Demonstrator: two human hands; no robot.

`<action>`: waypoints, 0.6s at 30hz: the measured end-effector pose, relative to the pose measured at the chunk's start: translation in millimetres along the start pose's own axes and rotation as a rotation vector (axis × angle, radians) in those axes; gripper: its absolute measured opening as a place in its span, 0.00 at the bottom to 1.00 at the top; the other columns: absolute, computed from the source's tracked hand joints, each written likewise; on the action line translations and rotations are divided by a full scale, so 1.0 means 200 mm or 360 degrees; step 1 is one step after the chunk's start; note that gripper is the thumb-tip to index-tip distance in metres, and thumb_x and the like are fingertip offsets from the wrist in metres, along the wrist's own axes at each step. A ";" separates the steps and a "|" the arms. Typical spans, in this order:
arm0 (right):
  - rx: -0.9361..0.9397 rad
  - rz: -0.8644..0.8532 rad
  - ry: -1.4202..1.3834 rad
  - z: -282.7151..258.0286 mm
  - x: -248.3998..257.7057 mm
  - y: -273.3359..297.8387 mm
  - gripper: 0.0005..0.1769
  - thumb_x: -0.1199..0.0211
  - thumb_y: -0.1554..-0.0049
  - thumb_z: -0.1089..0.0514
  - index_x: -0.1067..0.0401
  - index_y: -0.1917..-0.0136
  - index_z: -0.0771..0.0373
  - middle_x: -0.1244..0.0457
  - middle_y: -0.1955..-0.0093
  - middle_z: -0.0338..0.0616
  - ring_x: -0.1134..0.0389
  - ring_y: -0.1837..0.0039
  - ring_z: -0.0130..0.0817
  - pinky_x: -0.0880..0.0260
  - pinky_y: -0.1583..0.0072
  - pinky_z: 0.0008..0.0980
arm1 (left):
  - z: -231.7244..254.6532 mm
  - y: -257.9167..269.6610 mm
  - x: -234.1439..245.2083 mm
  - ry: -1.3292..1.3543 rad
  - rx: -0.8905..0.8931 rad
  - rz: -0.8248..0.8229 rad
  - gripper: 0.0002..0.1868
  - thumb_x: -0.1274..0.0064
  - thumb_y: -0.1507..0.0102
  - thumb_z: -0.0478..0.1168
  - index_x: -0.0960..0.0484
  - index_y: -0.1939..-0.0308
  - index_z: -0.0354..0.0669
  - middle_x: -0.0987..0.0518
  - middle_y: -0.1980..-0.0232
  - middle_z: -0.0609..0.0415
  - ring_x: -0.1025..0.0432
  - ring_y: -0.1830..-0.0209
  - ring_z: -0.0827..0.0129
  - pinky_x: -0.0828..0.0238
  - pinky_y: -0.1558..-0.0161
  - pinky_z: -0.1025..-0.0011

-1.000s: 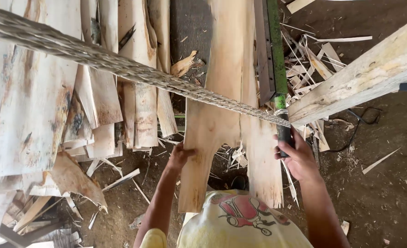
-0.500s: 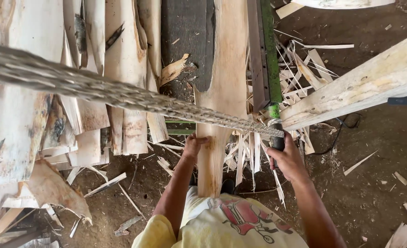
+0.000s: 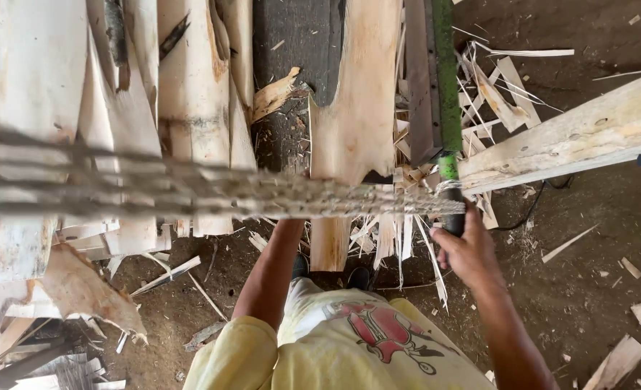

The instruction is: Trimming or slicing thin wood strips using a manual/mechanical cutter.

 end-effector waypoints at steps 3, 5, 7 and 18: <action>0.0121 0.0077 -0.0040 0.35 -0.18 -0.21 0.44 0.37 0.46 0.62 0.52 0.21 0.60 0.36 0.52 0.54 0.36 0.71 0.34 0.31 0.75 0.34 | 0.09 -0.02 -0.04 -0.0181 -0.0125 -0.0089 0.21 0.48 0.39 0.53 0.16 0.50 0.43 0.15 0.48 0.49 0.20 0.49 0.63 0.20 0.46 0.59; 0.0218 0.0090 -0.0050 0.58 -0.31 -0.36 0.45 0.37 0.47 0.64 0.53 0.21 0.60 0.37 0.52 0.57 0.35 0.71 0.34 0.32 0.76 0.34 | 0.06 -0.02 -0.04 -0.0217 -0.0177 -0.0101 0.19 0.47 0.40 0.51 0.15 0.52 0.46 0.13 0.53 0.53 0.17 0.55 0.65 0.16 0.51 0.63; -0.0022 0.0104 0.0060 0.79 -0.43 -0.47 0.49 0.34 0.48 0.62 0.57 0.21 0.57 0.36 0.55 0.58 0.35 0.72 0.36 0.30 0.75 0.34 | 0.06 0.04 -0.09 0.0560 -0.0513 -0.0465 0.13 0.43 0.31 0.48 0.14 0.55 0.41 0.14 0.58 0.52 0.23 0.64 0.68 0.19 0.58 0.67; 0.0053 -0.0057 -0.0137 0.26 -0.15 -0.17 0.42 0.35 0.47 0.59 0.51 0.25 0.63 0.37 0.59 0.52 0.37 0.74 0.34 0.33 0.75 0.34 | 0.29 0.16 0.05 -0.0910 -0.0606 0.0119 0.10 0.44 0.32 0.44 0.17 0.57 0.42 0.16 0.55 0.47 0.24 0.61 0.64 0.22 0.54 0.59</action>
Point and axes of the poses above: each hand's wrist, its own y-axis away from the middle knuckle, its own x-axis out of the back of the hand, z = x × y, the point moved 7 cm from there along -y, towards the middle knuckle
